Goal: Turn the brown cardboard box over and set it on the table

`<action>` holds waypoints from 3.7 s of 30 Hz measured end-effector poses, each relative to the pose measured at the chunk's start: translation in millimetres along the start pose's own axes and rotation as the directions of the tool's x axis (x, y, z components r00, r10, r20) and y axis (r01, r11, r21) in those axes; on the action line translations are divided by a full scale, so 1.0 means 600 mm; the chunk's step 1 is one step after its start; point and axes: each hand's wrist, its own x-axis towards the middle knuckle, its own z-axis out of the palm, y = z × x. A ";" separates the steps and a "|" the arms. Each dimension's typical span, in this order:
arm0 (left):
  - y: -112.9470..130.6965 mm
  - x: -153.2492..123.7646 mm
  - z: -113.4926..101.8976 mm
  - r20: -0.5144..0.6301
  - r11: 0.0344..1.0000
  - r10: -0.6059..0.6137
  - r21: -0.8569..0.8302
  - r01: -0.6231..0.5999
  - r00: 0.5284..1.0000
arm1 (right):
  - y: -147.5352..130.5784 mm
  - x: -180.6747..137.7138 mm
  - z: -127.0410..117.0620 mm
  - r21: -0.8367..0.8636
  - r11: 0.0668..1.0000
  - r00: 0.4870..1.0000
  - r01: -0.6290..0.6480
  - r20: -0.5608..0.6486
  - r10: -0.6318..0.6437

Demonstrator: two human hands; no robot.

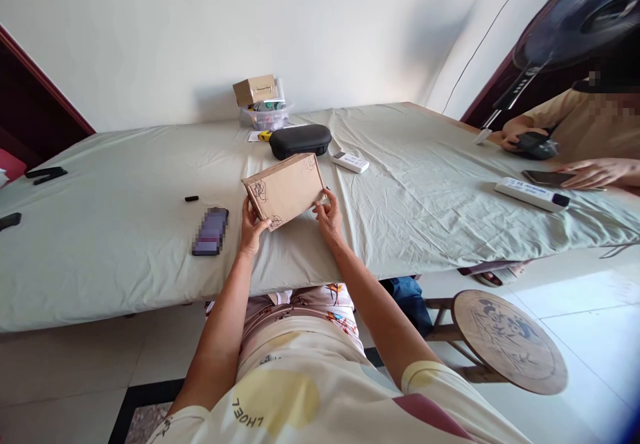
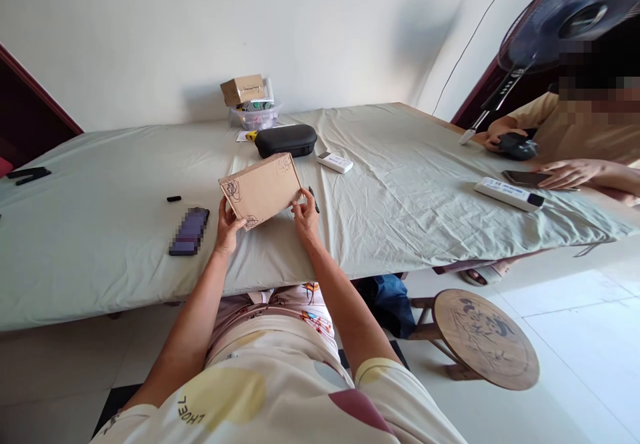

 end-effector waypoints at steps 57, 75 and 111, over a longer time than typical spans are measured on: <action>0.031 -0.032 0.155 0.336 0.421 0.146 0.830 -0.365 0.931 | -0.022 -0.027 0.017 -0.271 0.943 0.977 0.193 -0.037 -0.210; 0.043 -0.018 0.221 0.432 0.357 0.059 0.833 -0.423 0.900 | -0.017 -0.015 0.008 -0.313 0.917 0.954 0.247 -0.086 -0.287; 0.011 0.019 0.023 -0.031 0.561 0.362 0.806 -0.191 0.932 | -0.030 -0.015 0.011 -0.599 0.697 0.907 0.394 0.131 -0.401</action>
